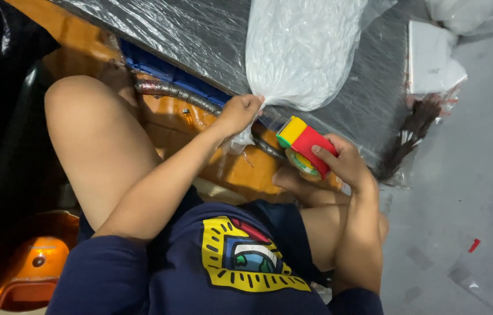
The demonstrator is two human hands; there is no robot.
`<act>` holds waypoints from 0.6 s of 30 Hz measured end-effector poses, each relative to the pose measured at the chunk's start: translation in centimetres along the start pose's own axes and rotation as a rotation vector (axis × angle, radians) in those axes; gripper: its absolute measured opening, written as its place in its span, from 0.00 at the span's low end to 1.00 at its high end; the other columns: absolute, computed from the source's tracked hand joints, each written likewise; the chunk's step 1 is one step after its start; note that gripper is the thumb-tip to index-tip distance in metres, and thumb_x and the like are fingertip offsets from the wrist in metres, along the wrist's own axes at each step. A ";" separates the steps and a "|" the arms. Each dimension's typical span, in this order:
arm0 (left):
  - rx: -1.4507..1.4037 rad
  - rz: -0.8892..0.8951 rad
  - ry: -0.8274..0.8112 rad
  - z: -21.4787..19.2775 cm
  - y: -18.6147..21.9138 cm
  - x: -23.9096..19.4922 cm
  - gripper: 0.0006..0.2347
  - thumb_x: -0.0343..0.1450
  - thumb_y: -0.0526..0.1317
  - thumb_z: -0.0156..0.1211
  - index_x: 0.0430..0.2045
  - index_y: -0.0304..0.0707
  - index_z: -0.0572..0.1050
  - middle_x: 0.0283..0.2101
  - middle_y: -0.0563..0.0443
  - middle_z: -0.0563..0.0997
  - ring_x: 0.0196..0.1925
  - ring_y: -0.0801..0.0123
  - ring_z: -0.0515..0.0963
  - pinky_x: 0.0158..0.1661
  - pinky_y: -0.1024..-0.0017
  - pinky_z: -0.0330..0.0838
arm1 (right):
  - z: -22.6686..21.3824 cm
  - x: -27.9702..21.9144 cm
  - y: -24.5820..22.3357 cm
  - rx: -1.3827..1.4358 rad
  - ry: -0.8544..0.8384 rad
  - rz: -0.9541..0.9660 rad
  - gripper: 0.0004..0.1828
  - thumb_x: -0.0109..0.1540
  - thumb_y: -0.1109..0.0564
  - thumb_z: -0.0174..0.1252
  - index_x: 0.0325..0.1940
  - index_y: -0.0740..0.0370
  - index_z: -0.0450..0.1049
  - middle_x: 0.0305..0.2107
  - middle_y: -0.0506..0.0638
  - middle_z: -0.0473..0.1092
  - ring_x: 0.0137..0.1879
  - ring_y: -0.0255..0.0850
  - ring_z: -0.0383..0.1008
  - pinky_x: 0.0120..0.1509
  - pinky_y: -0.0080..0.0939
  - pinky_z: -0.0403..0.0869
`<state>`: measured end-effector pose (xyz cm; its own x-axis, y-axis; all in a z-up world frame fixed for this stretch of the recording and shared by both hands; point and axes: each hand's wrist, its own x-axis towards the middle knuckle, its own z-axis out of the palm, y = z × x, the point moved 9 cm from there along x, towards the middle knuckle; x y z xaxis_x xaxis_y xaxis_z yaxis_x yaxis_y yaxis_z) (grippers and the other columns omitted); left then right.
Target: The person packs a pillow by rolling it into a tight cylinder, securing it with tape, and inserting it into a black plastic mailing bag.
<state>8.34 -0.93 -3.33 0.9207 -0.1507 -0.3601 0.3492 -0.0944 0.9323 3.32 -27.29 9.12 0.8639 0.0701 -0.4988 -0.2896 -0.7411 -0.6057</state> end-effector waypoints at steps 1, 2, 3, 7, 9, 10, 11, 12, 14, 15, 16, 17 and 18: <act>0.002 0.019 -0.003 -0.1 0.2 -0.1 0.16 0.74 0.54 0.51 0.30 0.49 0.84 0.26 0.54 0.85 0.36 0.64 0.85 0.43 0.65 0.78 | 0.0 -0.1 -0.3 -0.031 0.003 -0.022 0.15 0.64 0.49 0.63 0.48 0.59 0.78 0.24 0.57 0.73 0.29 0.46 0.78 0.29 0.42 0.75; 0.002 0.042 -0.006 -0.2 0.6 -0.1 0.16 0.75 0.53 0.50 0.31 0.47 0.83 0.26 0.52 0.85 0.36 0.62 0.85 0.43 0.64 0.78 | -0.1 -0.2 -0.8 -0.066 0.009 -0.045 0.15 0.64 0.48 0.63 0.48 0.60 0.78 0.25 0.59 0.73 0.31 0.47 0.79 0.31 0.45 0.74; 0.002 0.044 -0.011 -0.3 0.8 -0.3 0.16 0.75 0.53 0.50 0.31 0.47 0.83 0.26 0.52 0.85 0.36 0.62 0.85 0.43 0.64 0.78 | -0.1 -0.5 -1.2 -0.065 0.013 -0.042 0.15 0.64 0.48 0.63 0.48 0.60 0.78 0.25 0.59 0.73 0.31 0.47 0.79 0.31 0.45 0.74; -0.008 0.039 -0.005 -0.4 0.7 -0.5 0.16 0.76 0.52 0.50 0.28 0.48 0.83 0.23 0.54 0.83 0.32 0.66 0.83 0.40 0.67 0.77 | 0.0 -1.3 -1.4 -0.126 -0.005 -0.040 0.17 0.64 0.45 0.64 0.49 0.58 0.78 0.28 0.58 0.74 0.39 0.46 0.75 0.43 0.47 0.72; -0.017 0.038 -0.001 -0.5 0.6 -0.3 0.15 0.76 0.52 0.51 0.29 0.48 0.83 0.23 0.54 0.83 0.32 0.67 0.83 0.40 0.68 0.77 | -0.2 -1.1 -0.7 -0.139 -0.006 -0.038 0.17 0.64 0.45 0.63 0.49 0.58 0.77 0.29 0.58 0.74 0.40 0.47 0.75 0.44 0.47 0.72; -0.001 0.038 -0.010 -0.4 0.6 -0.3 0.16 0.76 0.52 0.51 0.29 0.47 0.83 0.23 0.53 0.83 0.32 0.65 0.83 0.40 0.66 0.77 | -0.2 -1.0 -0.4 -0.107 -0.021 -0.053 0.16 0.64 0.47 0.63 0.48 0.60 0.77 0.27 0.58 0.74 0.35 0.46 0.77 0.39 0.45 0.73; 0.015 0.037 -0.018 -0.4 0.7 -0.2 0.16 0.75 0.52 0.50 0.29 0.47 0.83 0.23 0.52 0.82 0.33 0.63 0.83 0.40 0.64 0.77 | -0.2 -0.8 -0.1 -0.075 -0.036 -0.068 0.15 0.65 0.49 0.62 0.47 0.63 0.77 0.25 0.58 0.74 0.30 0.46 0.78 0.34 0.44 0.74; 0.015 0.035 -0.026 -0.4 0.6 -0.3 0.16 0.75 0.52 0.50 0.29 0.47 0.83 0.23 0.52 0.82 0.33 0.63 0.83 0.40 0.64 0.77 | -0.3 -1.0 -0.1 -0.073 -0.033 -0.061 0.15 0.65 0.49 0.62 0.47 0.63 0.77 0.25 0.58 0.74 0.30 0.46 0.78 0.34 0.44 0.74; -0.007 0.060 -0.022 -0.8 0.9 -0.4 0.16 0.76 0.52 0.50 0.26 0.49 0.82 0.20 0.54 0.80 0.28 0.68 0.80 0.36 0.70 0.75 | -0.2 -1.3 -0.4 -0.107 -0.052 -0.078 0.18 0.65 0.47 0.62 0.49 0.63 0.76 0.27 0.61 0.73 0.35 0.47 0.75 0.35 0.47 0.72; -0.006 0.059 -0.026 -0.7 1.0 -0.3 0.16 0.76 0.52 0.50 0.26 0.49 0.82 0.20 0.54 0.80 0.28 0.68 0.80 0.36 0.70 0.75 | -0.7 -1.4 -0.3 -0.105 -0.051 -0.075 0.18 0.65 0.47 0.62 0.49 0.63 0.76 0.27 0.61 0.73 0.35 0.47 0.75 0.35 0.47 0.72; -0.025 0.058 -0.020 -0.8 1.0 -0.5 0.16 0.76 0.52 0.50 0.26 0.47 0.81 0.20 0.54 0.80 0.28 0.68 0.79 0.36 0.71 0.75 | -1.1 -1.6 0.0 -0.137 -0.049 -0.058 0.18 0.65 0.47 0.62 0.49 0.63 0.76 0.27 0.62 0.74 0.34 0.49 0.76 0.34 0.47 0.72; -0.043 0.058 -0.015 -0.8 1.1 -0.6 0.16 0.77 0.51 0.50 0.26 0.46 0.81 0.19 0.54 0.79 0.27 0.69 0.78 0.35 0.71 0.74 | -1.5 -1.7 0.2 -0.169 -0.047 -0.040 0.17 0.66 0.47 0.61 0.50 0.63 0.76 0.27 0.62 0.74 0.33 0.51 0.78 0.33 0.48 0.73; -0.040 0.059 -0.015 -0.9 1.3 -0.7 0.16 0.77 0.51 0.50 0.26 0.46 0.81 0.19 0.54 0.79 0.27 0.69 0.78 0.35 0.71 0.74 | -1.4 -1.9 0.6 -0.167 -0.046 -0.041 0.17 0.66 0.47 0.61 0.50 0.63 0.76 0.27 0.62 0.74 0.33 0.51 0.78 0.33 0.48 0.73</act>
<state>8.30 -0.02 -1.84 0.9372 -0.1694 -0.3049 0.3016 -0.0452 0.9524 2.08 -28.81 10.58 0.8525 0.1303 -0.5062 -0.1787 -0.8374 -0.5165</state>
